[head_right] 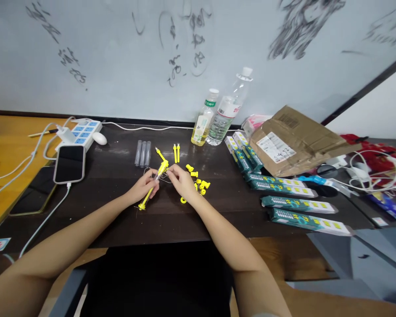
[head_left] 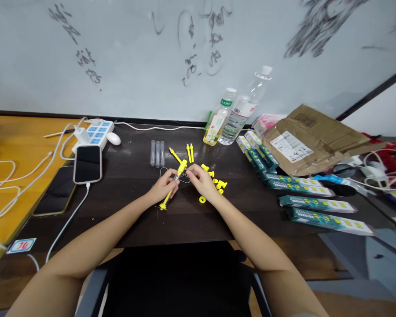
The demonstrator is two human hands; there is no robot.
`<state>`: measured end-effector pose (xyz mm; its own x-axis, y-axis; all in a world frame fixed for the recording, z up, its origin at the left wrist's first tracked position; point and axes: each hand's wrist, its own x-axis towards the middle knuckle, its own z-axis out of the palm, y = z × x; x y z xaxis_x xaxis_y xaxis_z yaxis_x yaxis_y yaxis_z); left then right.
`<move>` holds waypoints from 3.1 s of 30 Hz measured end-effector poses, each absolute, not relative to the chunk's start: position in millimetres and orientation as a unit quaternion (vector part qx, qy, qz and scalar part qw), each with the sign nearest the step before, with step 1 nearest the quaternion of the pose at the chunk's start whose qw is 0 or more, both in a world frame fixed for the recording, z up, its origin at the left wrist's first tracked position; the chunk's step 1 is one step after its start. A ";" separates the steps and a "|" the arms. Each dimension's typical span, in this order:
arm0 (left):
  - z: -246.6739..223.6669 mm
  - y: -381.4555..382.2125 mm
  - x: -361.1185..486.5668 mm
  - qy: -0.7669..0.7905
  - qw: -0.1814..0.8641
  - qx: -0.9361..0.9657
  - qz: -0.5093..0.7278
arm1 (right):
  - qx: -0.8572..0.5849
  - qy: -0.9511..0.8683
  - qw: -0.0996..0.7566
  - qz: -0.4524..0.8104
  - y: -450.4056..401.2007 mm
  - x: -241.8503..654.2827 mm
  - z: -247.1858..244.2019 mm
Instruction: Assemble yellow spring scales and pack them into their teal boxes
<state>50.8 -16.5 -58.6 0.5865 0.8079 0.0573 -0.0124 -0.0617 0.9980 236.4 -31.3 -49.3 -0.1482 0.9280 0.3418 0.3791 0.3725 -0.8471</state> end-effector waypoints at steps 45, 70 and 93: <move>-51.5 -40.1 65.6 0.414 0.477 0.711 0.309 | -0.649 -0.711 0.270 -0.010 -44.3 210.1 -47.4; -47.8 -44.5 68.7 0.186 0.841 0.379 0.338 | -0.483 -0.691 0.495 0.211 -37.8 212.6 -43.5; -38.5 -35.0 52.1 0.137 0.914 0.264 0.275 | -0.463 -0.679 0.520 0.233 -35.3 216.1 -46.5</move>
